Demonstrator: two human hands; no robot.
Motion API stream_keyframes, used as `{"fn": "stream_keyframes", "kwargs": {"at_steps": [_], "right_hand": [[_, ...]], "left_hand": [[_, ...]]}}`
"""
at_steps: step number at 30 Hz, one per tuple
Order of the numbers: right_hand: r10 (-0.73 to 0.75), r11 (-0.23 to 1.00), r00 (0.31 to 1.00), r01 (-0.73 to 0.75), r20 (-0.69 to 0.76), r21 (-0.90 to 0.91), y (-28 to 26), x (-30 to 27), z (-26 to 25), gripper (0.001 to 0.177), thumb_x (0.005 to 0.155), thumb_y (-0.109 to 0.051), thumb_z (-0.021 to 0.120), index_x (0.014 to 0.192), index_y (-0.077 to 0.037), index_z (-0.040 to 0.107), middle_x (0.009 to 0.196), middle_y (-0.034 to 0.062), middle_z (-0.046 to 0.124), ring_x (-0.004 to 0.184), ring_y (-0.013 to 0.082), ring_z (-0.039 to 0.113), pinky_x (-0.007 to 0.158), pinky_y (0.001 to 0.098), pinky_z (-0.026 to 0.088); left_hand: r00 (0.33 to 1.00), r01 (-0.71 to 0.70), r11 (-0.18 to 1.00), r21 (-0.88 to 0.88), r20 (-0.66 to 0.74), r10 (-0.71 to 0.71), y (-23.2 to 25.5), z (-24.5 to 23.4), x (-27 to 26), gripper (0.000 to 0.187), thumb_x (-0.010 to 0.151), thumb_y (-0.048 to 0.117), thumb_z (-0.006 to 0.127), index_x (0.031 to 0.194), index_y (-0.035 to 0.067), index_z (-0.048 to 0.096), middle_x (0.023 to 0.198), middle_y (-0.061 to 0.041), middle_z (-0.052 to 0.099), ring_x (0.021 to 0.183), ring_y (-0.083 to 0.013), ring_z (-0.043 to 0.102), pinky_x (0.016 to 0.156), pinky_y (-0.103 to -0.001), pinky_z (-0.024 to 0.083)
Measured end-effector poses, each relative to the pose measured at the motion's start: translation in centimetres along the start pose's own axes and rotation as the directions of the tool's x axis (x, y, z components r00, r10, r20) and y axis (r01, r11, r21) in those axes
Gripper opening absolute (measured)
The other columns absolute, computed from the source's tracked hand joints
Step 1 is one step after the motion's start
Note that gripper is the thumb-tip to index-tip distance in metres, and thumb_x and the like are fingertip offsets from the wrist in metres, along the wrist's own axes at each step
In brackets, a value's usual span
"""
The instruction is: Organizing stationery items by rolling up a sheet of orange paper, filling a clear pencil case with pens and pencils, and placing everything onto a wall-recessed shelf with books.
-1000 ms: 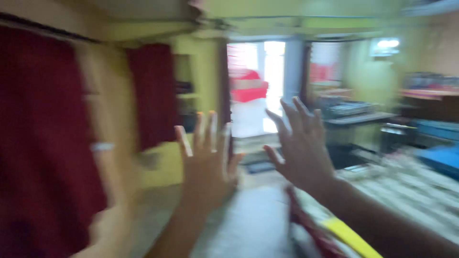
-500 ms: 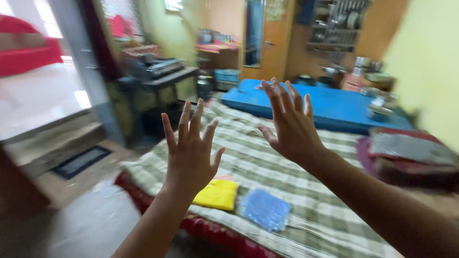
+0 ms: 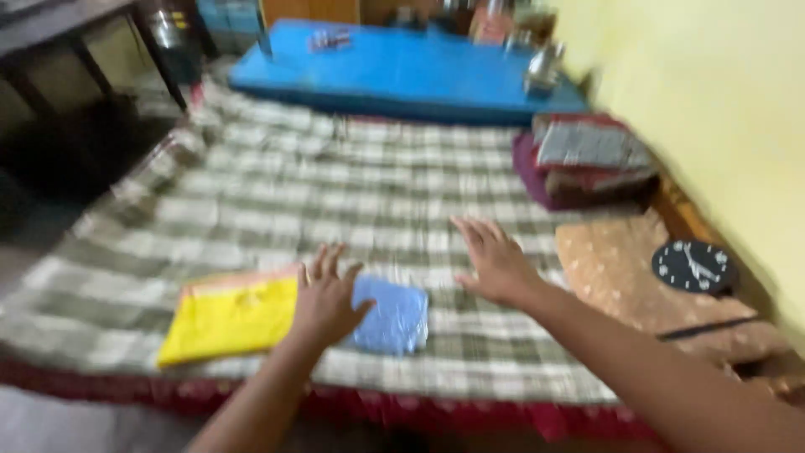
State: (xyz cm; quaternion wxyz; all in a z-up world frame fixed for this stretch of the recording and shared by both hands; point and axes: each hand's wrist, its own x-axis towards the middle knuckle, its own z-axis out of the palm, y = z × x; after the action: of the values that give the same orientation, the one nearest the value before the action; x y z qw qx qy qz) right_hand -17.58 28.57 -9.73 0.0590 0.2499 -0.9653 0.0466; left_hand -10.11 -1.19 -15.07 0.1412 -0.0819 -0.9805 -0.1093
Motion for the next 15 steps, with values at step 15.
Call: {"fn": "stream_keyframes", "kwargs": {"at_steps": [15], "right_hand": [[0.34, 0.72, 0.769, -0.583, 0.542, 0.376, 8.7, 14.5, 50.8, 0.107, 0.063, -0.037, 0.097, 0.147, -0.009, 0.036, 0.148, 0.0183, 0.047, 0.139, 0.0359, 0.045, 0.117, 0.045, 0.038]], "left_hand": [[0.538, 0.82, 0.568, -0.068, 0.429, -0.725, -9.8, 43.3, -5.4, 0.072, 0.081, 0.047, 0.074, 0.138, 0.007, 0.055, 0.124, -0.02, 0.065, 0.123, -0.0373, 0.056, 0.11, -0.048, 0.041]]}}
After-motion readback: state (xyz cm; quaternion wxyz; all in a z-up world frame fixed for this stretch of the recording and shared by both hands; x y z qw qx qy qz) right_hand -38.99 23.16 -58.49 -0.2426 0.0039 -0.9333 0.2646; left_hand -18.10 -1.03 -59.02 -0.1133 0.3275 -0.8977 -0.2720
